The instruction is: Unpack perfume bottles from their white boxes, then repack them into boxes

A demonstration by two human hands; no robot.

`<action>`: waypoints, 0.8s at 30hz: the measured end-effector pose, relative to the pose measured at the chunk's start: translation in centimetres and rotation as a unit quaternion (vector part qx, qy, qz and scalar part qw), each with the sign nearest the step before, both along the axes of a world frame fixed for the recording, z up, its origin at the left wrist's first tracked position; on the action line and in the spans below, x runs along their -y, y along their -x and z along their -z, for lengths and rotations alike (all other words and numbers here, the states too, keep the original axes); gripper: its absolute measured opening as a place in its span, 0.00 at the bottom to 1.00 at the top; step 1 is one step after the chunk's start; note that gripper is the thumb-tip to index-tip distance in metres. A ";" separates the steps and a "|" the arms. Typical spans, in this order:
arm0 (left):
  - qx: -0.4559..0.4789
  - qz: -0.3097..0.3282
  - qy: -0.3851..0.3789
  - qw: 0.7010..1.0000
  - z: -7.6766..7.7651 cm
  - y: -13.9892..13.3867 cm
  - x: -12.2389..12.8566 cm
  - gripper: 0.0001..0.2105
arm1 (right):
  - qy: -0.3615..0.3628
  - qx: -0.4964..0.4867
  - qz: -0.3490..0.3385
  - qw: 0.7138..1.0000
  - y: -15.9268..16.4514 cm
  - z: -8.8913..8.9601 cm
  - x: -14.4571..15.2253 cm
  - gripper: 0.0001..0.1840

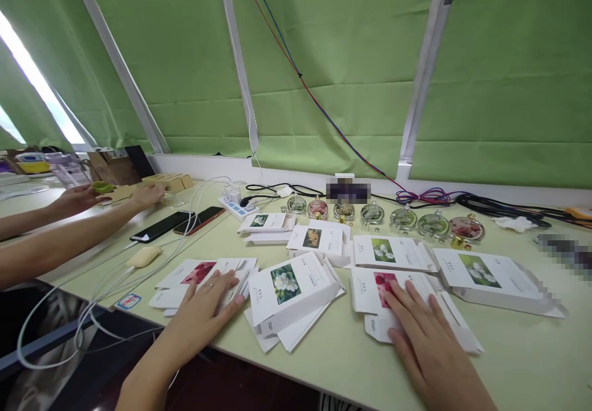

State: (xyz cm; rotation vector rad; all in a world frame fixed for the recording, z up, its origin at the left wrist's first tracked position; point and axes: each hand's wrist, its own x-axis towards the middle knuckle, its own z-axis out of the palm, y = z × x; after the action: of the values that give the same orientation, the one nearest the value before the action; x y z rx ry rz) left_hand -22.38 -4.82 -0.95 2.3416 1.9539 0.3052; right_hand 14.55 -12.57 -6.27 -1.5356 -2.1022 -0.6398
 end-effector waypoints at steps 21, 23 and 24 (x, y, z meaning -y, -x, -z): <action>0.000 -0.019 -0.083 0.996 1.1 -0.5 -1.2 0.19 | 0.286 -0.155 -0.089 0.941 15.4 -4.2 -3.5 0.27; 0.000 -0.011 -0.080 0.997 0.9 -0.8 -1.3 0.18 | 0.271 -0.161 -0.087 0.945 15.8 -4.4 -4.1 0.26; -0.001 -0.007 -0.079 0.997 0.7 -1.0 -1.4 0.18 | 0.260 -0.166 -0.083 0.947 16.0 -4.4 -4.3 0.26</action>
State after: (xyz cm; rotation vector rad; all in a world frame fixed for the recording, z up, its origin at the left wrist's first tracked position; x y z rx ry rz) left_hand -21.39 -3.43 -1.70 2.4226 2.0182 0.4749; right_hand -1.42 -8.26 -1.85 -1.5586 -2.1950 0.2501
